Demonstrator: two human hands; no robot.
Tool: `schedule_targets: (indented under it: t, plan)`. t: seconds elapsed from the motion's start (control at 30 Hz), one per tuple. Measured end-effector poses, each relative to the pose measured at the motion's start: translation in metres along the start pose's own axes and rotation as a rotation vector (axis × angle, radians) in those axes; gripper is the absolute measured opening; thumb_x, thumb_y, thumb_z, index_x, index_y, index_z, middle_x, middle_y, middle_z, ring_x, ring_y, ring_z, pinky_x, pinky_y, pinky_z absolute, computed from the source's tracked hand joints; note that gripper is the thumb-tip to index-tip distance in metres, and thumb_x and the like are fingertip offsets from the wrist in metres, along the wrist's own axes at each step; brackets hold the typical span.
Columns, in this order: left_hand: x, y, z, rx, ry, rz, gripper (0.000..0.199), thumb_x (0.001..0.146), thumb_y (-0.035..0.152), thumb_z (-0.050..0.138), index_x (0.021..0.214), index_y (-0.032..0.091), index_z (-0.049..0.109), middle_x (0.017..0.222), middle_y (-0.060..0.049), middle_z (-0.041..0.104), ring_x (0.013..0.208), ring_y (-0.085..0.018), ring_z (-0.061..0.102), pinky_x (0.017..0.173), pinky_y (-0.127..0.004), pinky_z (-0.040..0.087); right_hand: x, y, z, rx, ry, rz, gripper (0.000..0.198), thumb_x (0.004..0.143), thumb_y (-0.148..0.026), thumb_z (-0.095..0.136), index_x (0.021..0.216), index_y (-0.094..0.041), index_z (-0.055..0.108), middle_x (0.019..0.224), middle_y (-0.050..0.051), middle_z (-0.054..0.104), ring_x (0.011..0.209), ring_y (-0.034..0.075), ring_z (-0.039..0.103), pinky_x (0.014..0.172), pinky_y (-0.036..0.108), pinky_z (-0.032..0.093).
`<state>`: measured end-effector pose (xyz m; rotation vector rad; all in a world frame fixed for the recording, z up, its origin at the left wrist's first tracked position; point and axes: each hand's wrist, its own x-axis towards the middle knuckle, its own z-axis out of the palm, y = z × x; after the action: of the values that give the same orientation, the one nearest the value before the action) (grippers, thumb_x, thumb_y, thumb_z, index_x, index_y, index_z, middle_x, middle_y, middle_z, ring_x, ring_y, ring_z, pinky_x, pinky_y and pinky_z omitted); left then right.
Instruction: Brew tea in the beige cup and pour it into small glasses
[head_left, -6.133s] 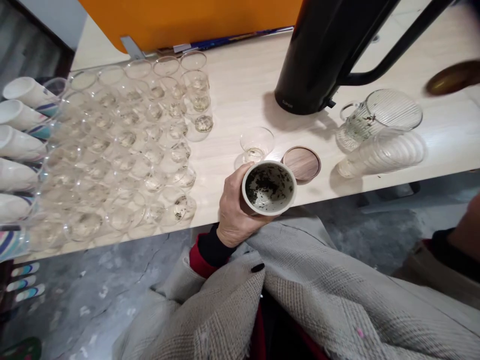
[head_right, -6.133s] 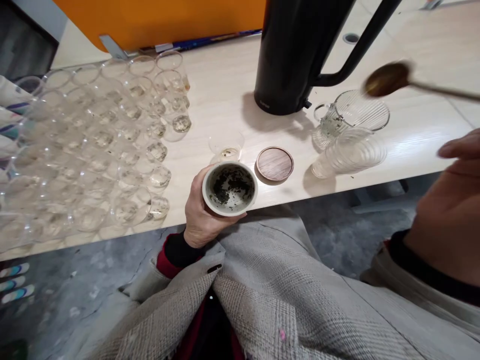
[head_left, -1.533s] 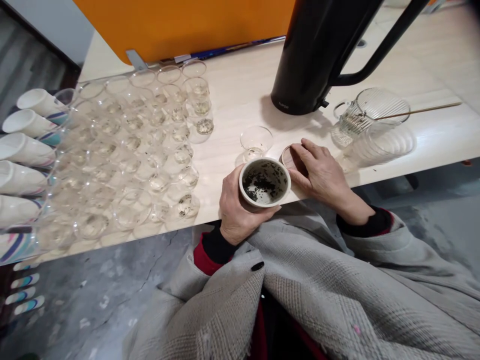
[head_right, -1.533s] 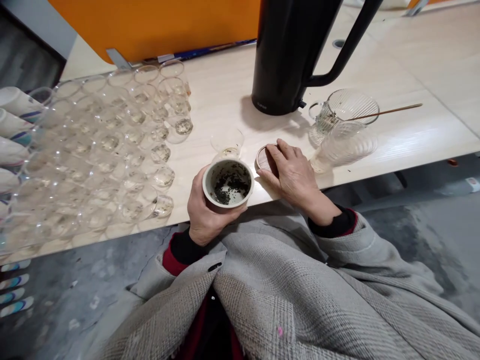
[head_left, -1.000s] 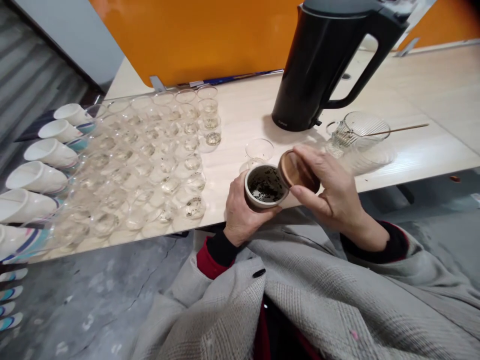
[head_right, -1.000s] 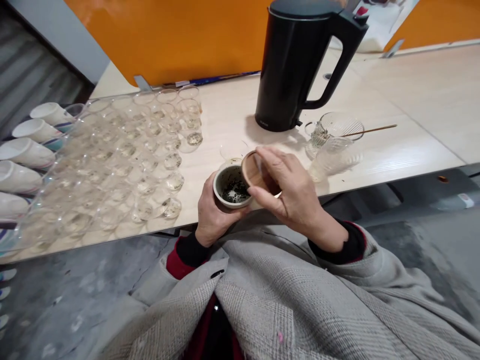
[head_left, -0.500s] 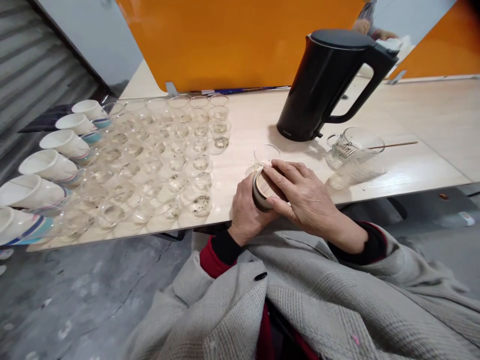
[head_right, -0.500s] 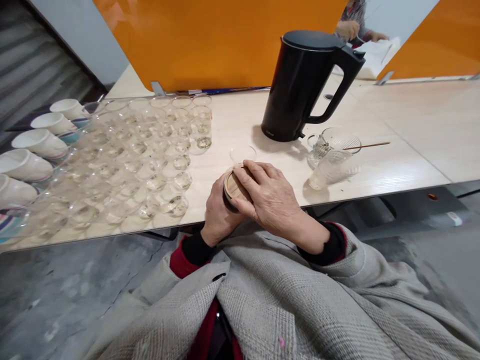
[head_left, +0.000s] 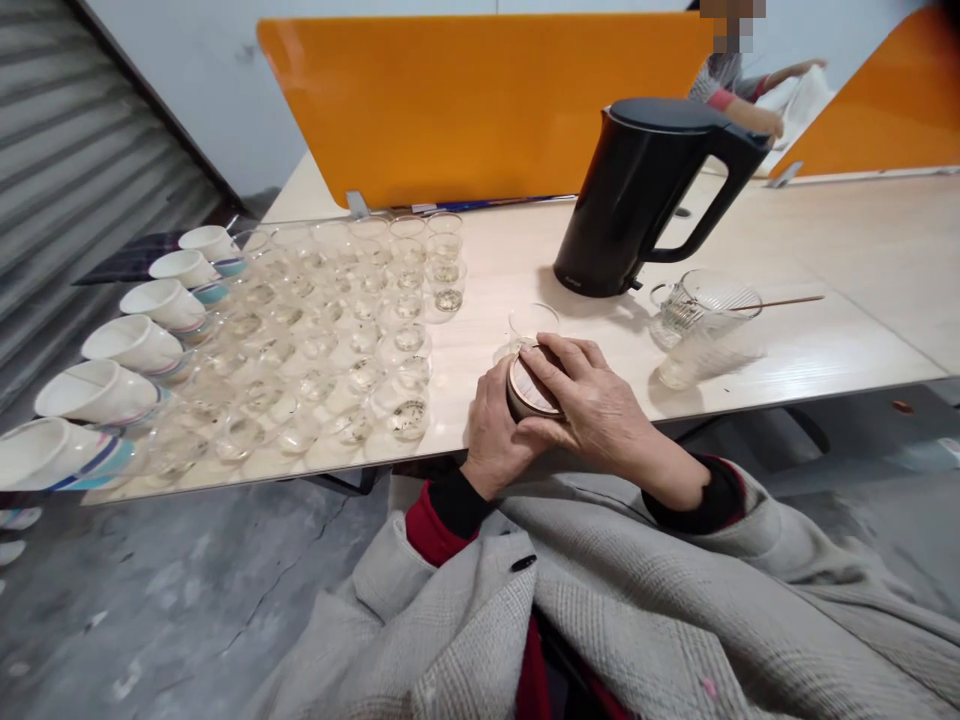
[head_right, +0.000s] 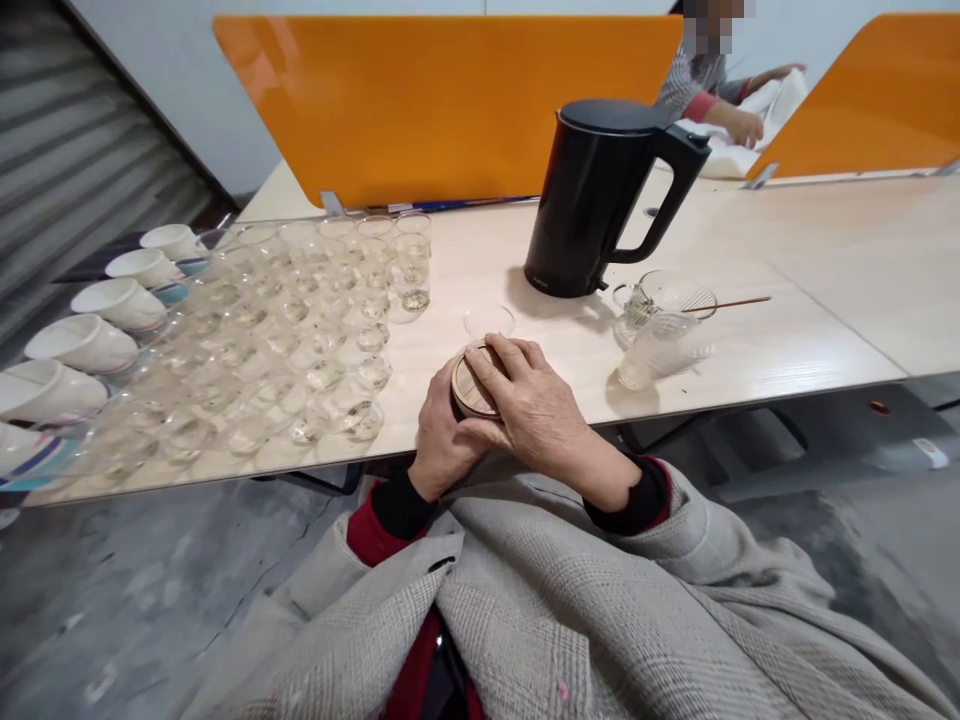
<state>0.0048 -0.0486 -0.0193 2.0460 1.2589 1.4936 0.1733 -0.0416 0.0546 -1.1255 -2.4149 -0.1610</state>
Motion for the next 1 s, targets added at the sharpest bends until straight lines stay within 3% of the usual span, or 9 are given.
schedule_targets:
  t: [0.2,0.37,0.47,0.57,0.7,0.8,1.0]
  plan:
    - [-0.001,0.000,-0.005,-0.043,-0.053,-0.014,0.096,0.084,0.065,0.082,0.158,0.022,0.040,0.150,-0.019,0.061,0.138,-0.036,0.061,0.117,-0.056,0.052,-0.006,0.005,0.000,0.121,0.101,-0.005,0.075,0.096,-0.050,0.073,0.161,-0.020,0.049,0.146,0.021,0.057,0.130,0.040,0.052,0.109,0.064,0.053]
    - [-0.002,0.002,-0.014,-0.173,-0.119,-0.094,0.105,0.071,0.073,0.090,0.155,0.027,0.046,0.151,-0.017,0.061,0.140,-0.037,0.060,0.114,-0.058,0.055,-0.006,0.019,-0.043,0.105,0.205,0.030,0.073,0.098,-0.051,0.070,0.164,-0.031,0.046,0.147,0.016,0.058,0.132,0.039,0.058,0.110,0.066,0.052]
    - [-0.001,0.003,-0.016,-0.209,-0.126,-0.092,0.096,0.075,0.074,0.086,0.152,0.027,0.052,0.149,-0.016,0.063,0.140,-0.036,0.060,0.112,-0.059,0.056,0.012,0.033,-0.070,-0.021,0.317,0.065,0.069,0.098,-0.051,0.071,0.161,-0.029,0.051,0.146,0.017,0.059,0.134,0.041,0.058,0.112,0.065,0.052]
    - [0.000,0.002,-0.015,-0.224,-0.112,-0.065,0.089,0.079,0.075,0.082,0.148,0.025,0.056,0.147,-0.016,0.065,0.138,-0.035,0.060,0.112,-0.059,0.056,0.049,0.057,-0.076,-0.101,0.393,0.075,0.066,0.098,-0.050,0.071,0.156,-0.021,0.056,0.143,0.020,0.061,0.134,0.041,0.057,0.115,0.066,0.048]
    - [-0.001,0.001,-0.013,-0.219,-0.105,-0.059,0.081,0.081,0.071,0.083,0.143,0.023,0.060,0.140,-0.015,0.069,0.135,-0.034,0.062,0.111,-0.057,0.057,0.113,0.094,-0.045,-0.107,0.368,0.158,0.065,0.097,-0.051,0.071,0.152,-0.018,0.058,0.146,0.021,0.058,0.131,0.041,0.052,0.116,0.064,0.044]
    - [-0.002,0.001,-0.013,-0.229,-0.107,-0.086,0.075,0.083,0.061,0.086,0.143,0.023,0.060,0.142,-0.015,0.068,0.136,-0.034,0.061,0.112,-0.056,0.057,0.154,0.115,-0.009,-0.077,0.246,0.241,0.063,0.093,-0.048,0.074,0.145,-0.016,0.062,0.139,0.020,0.060,0.129,0.041,0.051,0.116,0.065,0.041]
    - [0.005,-0.005,-0.010,-0.234,-0.074,-0.206,0.064,0.094,0.044,0.078,0.150,0.026,0.053,0.158,-0.015,0.056,0.149,-0.034,0.053,0.117,-0.059,0.053,0.185,0.144,0.057,0.027,0.033,0.260,0.051,0.091,-0.042,0.071,0.134,-0.014,0.067,0.139,0.022,0.060,0.131,0.040,0.049,0.119,0.059,0.037]
